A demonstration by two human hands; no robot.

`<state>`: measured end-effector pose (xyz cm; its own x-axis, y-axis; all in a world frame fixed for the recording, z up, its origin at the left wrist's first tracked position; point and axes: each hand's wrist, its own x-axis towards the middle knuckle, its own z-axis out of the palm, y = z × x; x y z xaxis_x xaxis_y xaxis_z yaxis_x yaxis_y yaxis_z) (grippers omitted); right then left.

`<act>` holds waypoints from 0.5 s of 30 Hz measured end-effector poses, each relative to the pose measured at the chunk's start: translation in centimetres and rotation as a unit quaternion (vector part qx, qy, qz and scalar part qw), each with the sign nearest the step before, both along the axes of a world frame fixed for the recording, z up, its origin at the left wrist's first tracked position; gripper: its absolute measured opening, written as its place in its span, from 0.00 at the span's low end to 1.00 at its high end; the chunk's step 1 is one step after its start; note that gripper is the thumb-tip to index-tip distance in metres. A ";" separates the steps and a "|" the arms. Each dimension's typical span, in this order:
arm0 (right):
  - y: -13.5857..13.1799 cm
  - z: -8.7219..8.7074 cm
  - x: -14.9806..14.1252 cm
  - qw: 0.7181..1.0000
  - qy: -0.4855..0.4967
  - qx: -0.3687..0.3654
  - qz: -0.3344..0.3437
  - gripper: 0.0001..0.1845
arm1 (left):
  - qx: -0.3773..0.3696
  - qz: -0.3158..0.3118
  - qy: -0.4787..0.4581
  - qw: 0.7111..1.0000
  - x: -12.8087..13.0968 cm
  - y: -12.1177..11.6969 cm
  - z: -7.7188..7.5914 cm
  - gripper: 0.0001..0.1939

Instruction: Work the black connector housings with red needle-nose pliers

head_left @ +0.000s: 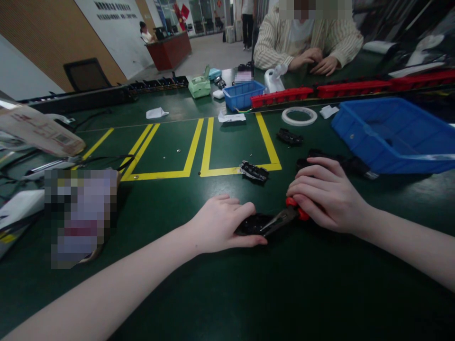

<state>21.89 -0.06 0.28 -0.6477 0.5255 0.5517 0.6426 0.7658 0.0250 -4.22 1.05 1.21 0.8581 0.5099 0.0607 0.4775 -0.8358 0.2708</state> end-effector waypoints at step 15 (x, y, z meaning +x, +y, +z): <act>-0.1 -0.1 -0.2 0.999 0.031 0.008 -0.013 0.07 | -0.001 -0.006 -0.002 1.000 0.1 0.0 0.0 0.22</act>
<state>21.74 -0.18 0.23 -0.5976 0.5329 0.5991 0.6633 0.7483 -0.0039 -4.15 1.10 1.26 0.8637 0.5001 0.0633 0.4667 -0.8407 0.2745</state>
